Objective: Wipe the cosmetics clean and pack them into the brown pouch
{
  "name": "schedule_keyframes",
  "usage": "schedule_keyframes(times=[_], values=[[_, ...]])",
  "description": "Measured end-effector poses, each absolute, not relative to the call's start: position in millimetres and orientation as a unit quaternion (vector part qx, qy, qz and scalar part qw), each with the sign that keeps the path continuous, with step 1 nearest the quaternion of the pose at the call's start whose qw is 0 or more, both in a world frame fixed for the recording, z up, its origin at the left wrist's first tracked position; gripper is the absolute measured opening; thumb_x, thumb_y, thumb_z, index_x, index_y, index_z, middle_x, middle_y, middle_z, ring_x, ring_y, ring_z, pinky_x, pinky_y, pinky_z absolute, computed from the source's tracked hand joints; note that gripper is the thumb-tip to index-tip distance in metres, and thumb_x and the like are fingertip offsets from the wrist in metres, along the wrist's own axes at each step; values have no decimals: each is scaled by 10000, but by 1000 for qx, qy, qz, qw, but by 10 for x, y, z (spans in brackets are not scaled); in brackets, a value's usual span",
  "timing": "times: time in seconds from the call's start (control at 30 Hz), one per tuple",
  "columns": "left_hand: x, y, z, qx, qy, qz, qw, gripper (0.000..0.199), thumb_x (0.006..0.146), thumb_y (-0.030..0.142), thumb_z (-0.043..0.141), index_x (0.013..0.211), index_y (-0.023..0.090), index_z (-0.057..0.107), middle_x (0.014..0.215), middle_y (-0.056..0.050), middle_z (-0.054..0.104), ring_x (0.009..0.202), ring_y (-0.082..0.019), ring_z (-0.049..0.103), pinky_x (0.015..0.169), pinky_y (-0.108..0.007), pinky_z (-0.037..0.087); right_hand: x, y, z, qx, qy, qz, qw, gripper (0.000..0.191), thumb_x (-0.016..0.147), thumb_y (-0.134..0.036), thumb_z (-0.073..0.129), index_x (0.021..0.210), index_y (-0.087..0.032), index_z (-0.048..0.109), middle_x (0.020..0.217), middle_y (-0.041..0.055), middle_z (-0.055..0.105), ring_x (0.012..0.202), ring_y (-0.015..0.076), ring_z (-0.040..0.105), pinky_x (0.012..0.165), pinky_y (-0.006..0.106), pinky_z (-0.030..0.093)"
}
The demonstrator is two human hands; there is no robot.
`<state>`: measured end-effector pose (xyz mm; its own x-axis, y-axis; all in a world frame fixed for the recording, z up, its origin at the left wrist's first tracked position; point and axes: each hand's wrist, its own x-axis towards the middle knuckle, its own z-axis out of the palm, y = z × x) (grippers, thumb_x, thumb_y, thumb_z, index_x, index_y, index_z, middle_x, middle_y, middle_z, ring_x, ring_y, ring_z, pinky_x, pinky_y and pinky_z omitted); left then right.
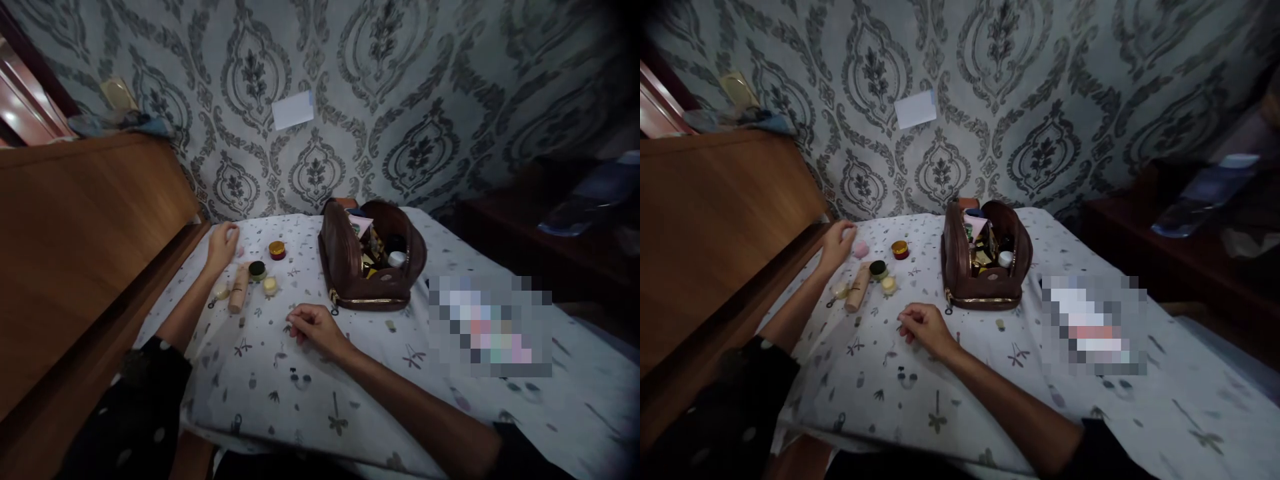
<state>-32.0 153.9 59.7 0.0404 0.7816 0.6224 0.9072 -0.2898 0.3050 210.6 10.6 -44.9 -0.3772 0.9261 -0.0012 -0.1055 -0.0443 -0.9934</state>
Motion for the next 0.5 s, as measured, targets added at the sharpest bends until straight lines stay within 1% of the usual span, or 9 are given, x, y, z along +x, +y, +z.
schedule_keyframes(times=[0.07,0.17,0.27,0.33,0.37,0.43,0.5], values=[[-41,1870,582,-741,-579,-330,78,227,940,251,432,1027,160,621,1041,-85,639,992,-213,576,913,-318,435,2124,111,-445,-372,-542,628,416,388,709,-550,691,706,-173,601,565,-18,627,437,78,511,447,198,379],[350,2240,386,-774,-575,-260,56,249,967,235,426,1063,148,638,1092,-123,622,1061,-228,571,948,-346,431,2138,110,-436,-375,-525,640,417,402,706,-568,691,709,-176,597,565,-23,624,435,78,510,433,194,367],[608,2396,125,-801,-574,-168,24,230,963,315,525,1072,148,639,1095,-99,640,1026,-215,605,920,-391,482,2140,109,-434,-379,-506,651,420,417,693,-581,694,717,-176,599,549,-34,612,418,74,500,423,192,369],[680,2415,3,-811,-575,-113,12,278,945,375,576,1097,148,626,1101,-73,649,984,-203,630,887,-420,517,2139,113,-441,-379,-493,659,423,417,687,-576,700,716,-172,600,537,-40,606,406,69,492,422,191,380],[692,2408,-32,-813,-575,-92,12,288,956,383,556,1101,145,626,1098,-74,650,993,-207,632,894,-428,515,2140,116,-446,-376,-486,666,422,412,687,-568,703,714,-171,600,536,-42,605,403,67,490,420,188,383],[692,2372,-54,-815,-576,-61,22,324,995,391,451,1104,148,636,1091,-102,644,1060,-238,617,922,-419,491,2141,123,-463,-366,-475,681,420,392,688,-542,714,715,-169,597,540,-42,608,404,65,496,412,181,383],[689,2308,-40,-812,-581,-39,41,409,984,456,422,1187,153,608,1164,-150,604,1114,-296,593,904,-426,485,2143,130,-485,-355,-466,691,424,375,683,-519,724,710,-169,591,538,-44,606,402,64,500,402,173,377]])
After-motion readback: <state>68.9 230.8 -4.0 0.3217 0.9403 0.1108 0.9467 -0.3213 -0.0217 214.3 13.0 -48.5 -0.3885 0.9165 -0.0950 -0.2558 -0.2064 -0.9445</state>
